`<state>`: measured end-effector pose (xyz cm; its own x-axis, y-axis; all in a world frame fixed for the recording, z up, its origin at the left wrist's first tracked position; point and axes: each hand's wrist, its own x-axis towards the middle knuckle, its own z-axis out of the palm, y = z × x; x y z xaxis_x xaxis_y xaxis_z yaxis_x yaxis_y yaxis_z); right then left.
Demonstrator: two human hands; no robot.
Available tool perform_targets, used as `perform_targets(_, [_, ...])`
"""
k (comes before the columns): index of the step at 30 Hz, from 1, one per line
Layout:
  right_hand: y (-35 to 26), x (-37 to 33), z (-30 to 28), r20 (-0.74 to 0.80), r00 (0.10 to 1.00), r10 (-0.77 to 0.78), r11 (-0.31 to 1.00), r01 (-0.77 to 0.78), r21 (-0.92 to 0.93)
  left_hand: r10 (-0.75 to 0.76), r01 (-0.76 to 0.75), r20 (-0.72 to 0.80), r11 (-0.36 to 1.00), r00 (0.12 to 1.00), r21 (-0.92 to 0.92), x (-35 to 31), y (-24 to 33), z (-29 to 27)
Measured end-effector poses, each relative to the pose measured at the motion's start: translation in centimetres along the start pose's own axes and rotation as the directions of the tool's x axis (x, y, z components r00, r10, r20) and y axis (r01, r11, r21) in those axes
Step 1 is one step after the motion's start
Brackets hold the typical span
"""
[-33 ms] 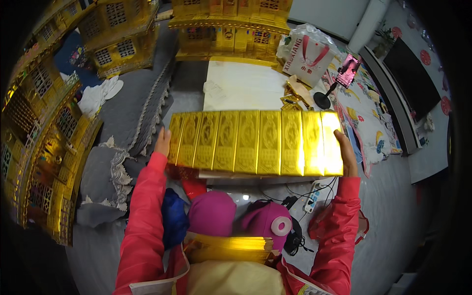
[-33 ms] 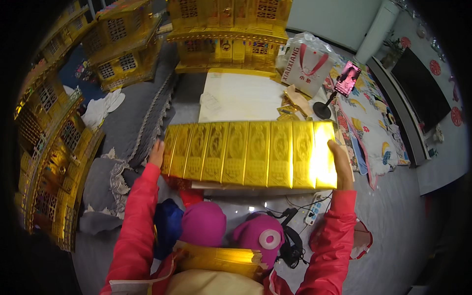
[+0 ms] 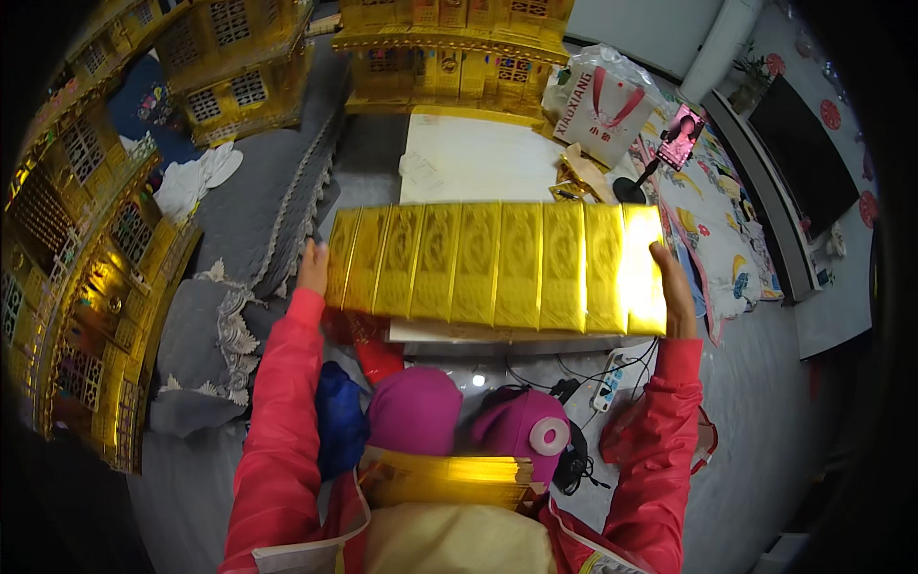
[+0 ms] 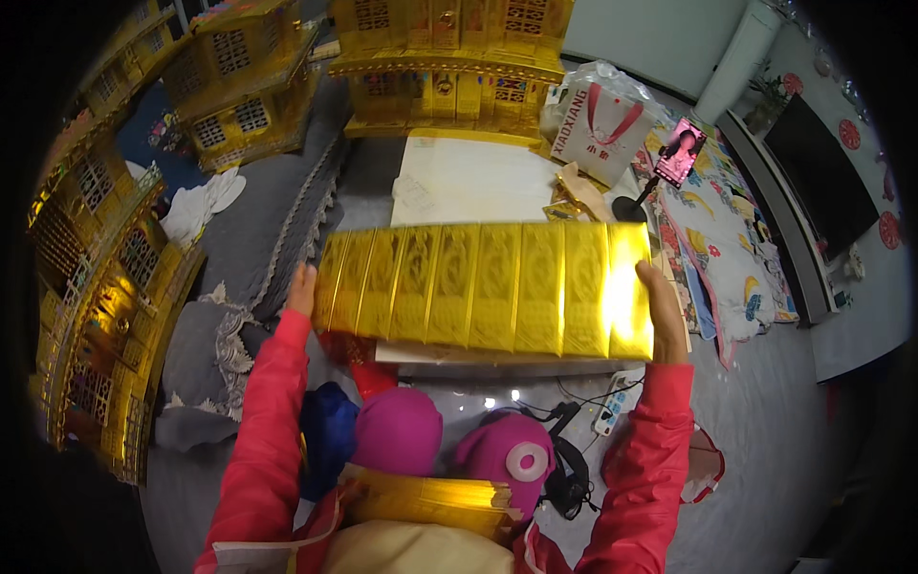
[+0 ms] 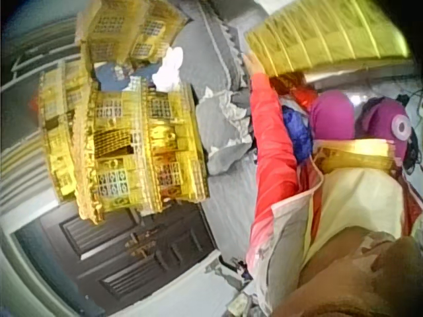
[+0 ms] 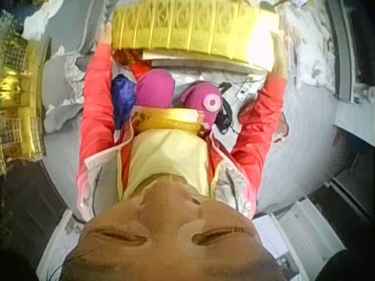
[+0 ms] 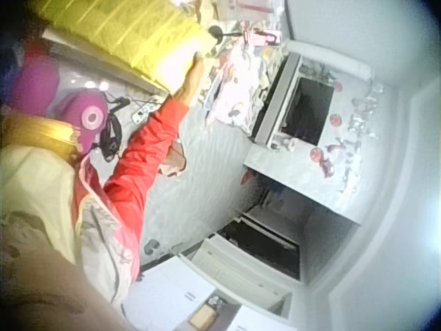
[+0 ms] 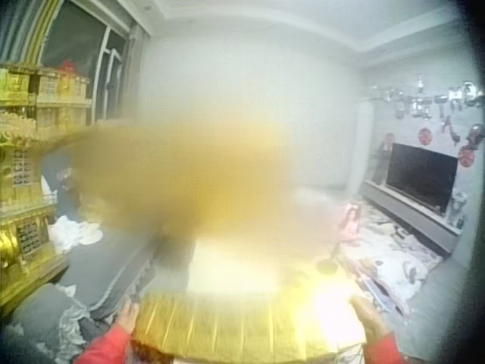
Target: The person assembles gold-colored paper models by folding flat sheets into rectangular boxes and securing them with tape. They repeatedly fold, align, and tape the edges, then place the finished boxes on a table.
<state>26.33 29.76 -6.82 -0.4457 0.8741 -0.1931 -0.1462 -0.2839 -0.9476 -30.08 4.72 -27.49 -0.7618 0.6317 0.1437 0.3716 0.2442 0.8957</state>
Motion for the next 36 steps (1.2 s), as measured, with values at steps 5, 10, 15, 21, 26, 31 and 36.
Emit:
perform_targets(5, [-0.5, 3.9, 13.3, 0.090, 0.982, -0.165, 0.970, 0.178, -0.162, -0.243, 0.217, -0.141, 0.960, 0.960, -0.177, -0.4, -2.6, -2.7])
perform_targets(10, [5.4, 10.3, 25.4, -0.140, 0.962, -0.235, 0.846, 0.132, -0.516, -0.131, 0.131, 0.005, 0.991, 0.991, 0.014, -8.3, -10.5, -0.2])
perform_targets(15, [10.3, 12.2, 31.0, -0.168, 0.951, -0.259, 0.721, 0.074, -0.689, -0.532, 0.639, 0.565, 0.769, 0.631, 0.011, -18.8, -12.1, 0.4])
perform_targets(21, [12.3, 11.4, 32.8, -0.030, 0.975, -0.220, 0.634, 0.119, -0.764, -0.617, 0.764, 0.647, 0.640, 0.448, 0.082, -23.3, -8.1, -0.6])
perform_targets(26, [11.0, 5.7, 30.9, 0.246, 0.902, -0.355, 0.428, 0.391, -0.815, -0.413, 0.615, 0.655, 0.782, 0.632, -0.100, -20.6, 2.5, -1.8])
perform_targets(31, [8.9, -12.7, 23.4, 0.750, 0.629, -0.206, 0.496, 0.728, -0.474, 0.260, -0.332, 0.660, 0.943, 0.705, -0.018, -24.1, 17.1, -4.7])
perform_targets(36, [9.5, -24.0, 18.3, 0.700, 0.712, 0.059, 0.326, 0.649, -0.687, 0.442, -0.713, 0.826, 0.698, 0.349, -0.072, -30.1, 22.0, -4.3])
